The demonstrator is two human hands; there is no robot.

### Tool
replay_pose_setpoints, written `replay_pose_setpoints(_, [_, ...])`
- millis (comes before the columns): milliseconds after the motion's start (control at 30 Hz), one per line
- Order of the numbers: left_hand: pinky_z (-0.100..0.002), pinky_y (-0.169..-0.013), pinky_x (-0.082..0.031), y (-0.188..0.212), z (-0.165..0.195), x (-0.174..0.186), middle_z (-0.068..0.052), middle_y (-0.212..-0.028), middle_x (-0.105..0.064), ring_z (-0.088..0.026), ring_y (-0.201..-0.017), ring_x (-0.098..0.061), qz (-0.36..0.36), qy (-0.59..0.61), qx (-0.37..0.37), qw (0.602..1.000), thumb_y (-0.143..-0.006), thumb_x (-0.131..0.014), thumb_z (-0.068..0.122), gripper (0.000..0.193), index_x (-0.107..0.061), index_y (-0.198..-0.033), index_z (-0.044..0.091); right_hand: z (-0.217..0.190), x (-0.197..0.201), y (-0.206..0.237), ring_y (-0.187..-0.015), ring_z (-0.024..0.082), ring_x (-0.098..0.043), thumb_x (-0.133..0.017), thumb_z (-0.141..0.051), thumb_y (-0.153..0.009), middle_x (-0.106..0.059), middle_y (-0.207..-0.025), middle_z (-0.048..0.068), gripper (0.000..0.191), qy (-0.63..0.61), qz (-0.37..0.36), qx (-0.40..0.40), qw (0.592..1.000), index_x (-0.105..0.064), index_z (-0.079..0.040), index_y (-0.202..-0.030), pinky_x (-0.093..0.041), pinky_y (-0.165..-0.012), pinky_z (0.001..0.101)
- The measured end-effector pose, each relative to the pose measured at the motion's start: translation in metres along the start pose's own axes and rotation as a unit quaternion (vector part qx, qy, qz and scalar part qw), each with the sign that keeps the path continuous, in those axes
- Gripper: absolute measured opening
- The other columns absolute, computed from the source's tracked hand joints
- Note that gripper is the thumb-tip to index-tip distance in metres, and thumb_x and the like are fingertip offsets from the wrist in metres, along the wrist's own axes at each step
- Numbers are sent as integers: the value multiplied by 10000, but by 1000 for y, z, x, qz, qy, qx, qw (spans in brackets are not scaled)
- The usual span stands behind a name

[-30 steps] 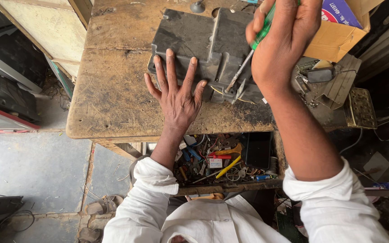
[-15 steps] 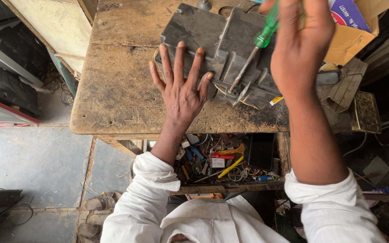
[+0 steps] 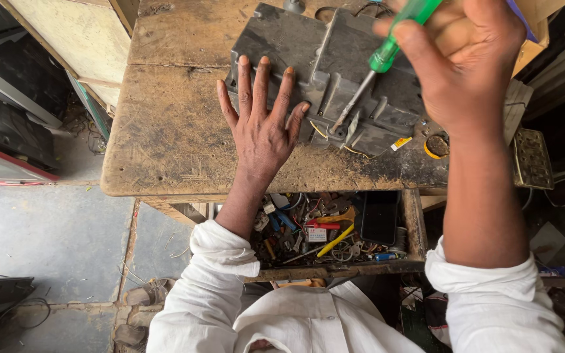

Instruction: The person uses a green-handled screwdriver to repeatedly pry and scrape along the seams of a black plastic housing on a workbench. They rotate the housing to access different edges and occasionally switch to a red-handled tool for similar prying actions. The task focuses on separating or adjusting the housing without fully opening it.

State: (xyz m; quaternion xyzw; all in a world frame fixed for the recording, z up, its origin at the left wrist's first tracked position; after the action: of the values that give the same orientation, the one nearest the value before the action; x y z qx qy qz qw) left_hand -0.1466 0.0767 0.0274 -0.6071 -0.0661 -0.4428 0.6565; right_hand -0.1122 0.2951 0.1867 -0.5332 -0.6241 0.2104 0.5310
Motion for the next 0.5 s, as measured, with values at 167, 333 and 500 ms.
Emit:
replay_pose_setpoints(167, [-671, -1264, 0, 3, 2, -3, -157, -1671, -340, -371, -1591, -129, -6, 6, 12, 1000, -1116, -510, 540, 528, -559, -1538, 226, -2, -5, 0, -1082, 381, -680, -630, 96, -1122, -625, -1180, 273, 245, 43, -22, 36, 998, -518, 80, -1338, -622, -997, 436])
replay_pose_setpoints(333, [-643, -1275, -108, 17, 7, -15, -207, -1642, -358, -452, -1557, -193, 57, -18, 28, 998, -1098, -529, 479, 534, -495, -1558, 209, 3, -5, 5, -1157, 300, -741, -502, 92, -1180, -674, -1241, 185, 213, -38, -14, -18, 999, -498, 41, -1387, -661, -1061, 392])
replay_pose_setpoints(500, [-478, -952, -400, 45, 37, -25, -146, -1253, -578, -287, -1141, -494, 129, 141, 56, 980, -1008, -697, 500, 611, -517, -1434, 100, -1, -11, 6, -1121, 267, -713, -724, 68, -1109, -651, -1227, 157, 327, 10, 8, 1, 1000, -507, -8, -1341, -638, -963, 356])
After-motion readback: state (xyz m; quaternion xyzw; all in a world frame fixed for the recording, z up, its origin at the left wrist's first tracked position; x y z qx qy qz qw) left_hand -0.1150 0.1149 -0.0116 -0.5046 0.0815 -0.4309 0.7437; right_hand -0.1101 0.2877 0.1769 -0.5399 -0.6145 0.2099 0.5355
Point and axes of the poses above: each hand's wrist, its own y-axis away from the middle knuckle, its own x-axis out of the back of the hand, z = x × y, the point moved 3 cm from there along -y, towards the middle knuckle
